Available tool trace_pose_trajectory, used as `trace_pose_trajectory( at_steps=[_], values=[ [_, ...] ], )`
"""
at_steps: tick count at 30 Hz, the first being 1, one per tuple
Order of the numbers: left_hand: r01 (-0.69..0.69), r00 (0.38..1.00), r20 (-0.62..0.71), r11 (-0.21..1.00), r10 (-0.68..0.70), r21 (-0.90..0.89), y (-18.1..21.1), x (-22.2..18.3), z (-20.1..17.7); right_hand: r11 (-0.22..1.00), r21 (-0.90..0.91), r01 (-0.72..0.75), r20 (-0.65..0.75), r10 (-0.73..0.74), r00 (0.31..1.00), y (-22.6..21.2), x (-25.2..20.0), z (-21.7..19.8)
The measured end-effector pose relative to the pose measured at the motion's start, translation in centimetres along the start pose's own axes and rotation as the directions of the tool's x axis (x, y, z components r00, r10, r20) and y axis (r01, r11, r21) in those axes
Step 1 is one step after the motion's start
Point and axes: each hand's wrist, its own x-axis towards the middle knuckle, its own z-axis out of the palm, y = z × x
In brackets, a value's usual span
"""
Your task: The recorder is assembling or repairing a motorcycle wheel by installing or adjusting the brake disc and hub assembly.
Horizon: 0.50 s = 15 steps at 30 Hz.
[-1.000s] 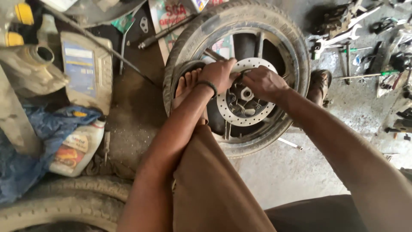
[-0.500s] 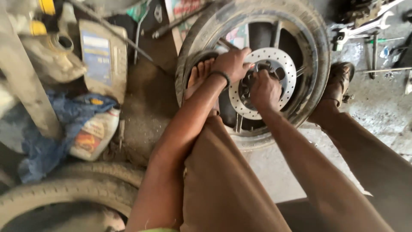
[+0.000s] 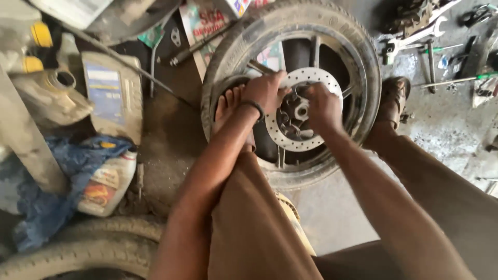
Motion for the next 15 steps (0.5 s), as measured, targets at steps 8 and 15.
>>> trace_pose_trajectory(
  at_steps=[8, 15],
  values=[
    [-0.028, 1.000, 0.005, 0.999, 0.028, -0.028, 0.2, 1.0, 0.2, 0.937, 0.226, -0.267, 0.191, 0.226, 0.955, 4.7, -6.6, -5.3],
    [0.033, 0.997, 0.071, 0.999, -0.033, 0.008, 0.1, 0.6, 0.7, 0.940, 0.218, -0.264, 0.299, 0.193, 0.935, 0.9, -10.3, -4.4]
  ],
)
